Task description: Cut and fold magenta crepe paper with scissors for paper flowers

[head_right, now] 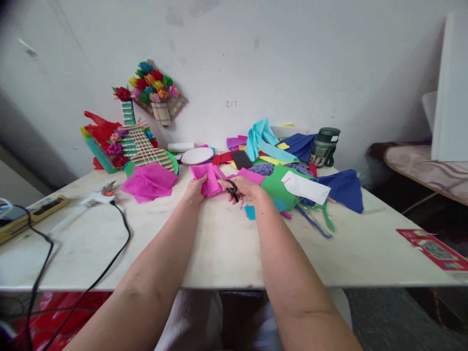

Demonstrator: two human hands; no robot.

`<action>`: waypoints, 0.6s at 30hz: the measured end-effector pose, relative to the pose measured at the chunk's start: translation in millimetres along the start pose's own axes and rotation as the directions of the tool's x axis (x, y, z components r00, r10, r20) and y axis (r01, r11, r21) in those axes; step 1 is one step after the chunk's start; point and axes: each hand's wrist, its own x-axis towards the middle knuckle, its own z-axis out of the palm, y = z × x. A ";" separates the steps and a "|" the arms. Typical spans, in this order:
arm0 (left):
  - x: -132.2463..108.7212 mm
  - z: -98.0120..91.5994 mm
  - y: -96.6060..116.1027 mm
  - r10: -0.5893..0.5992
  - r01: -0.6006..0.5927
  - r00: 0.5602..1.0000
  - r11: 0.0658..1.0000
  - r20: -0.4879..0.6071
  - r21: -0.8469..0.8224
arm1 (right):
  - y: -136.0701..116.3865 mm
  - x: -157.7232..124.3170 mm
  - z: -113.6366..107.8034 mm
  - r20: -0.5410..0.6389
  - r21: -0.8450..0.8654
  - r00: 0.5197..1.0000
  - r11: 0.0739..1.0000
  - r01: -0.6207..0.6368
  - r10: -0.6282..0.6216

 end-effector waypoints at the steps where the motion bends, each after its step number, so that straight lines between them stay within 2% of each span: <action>1: 0.5 -0.5 -0.4 0.001 -0.001 1.000 1.000 0.006 0.005 | -0.3 -0.8 -0.7 -0.001 0.002 1.000 1.000 0.001 -0.001; 18: 5.1 -2.4 -3.8 0.032 -0.033 0.999 0.998 0.015 0.054 | -4.5 -1.5 -4.2 -0.037 -0.026 0.999 0.999 -0.026 0.025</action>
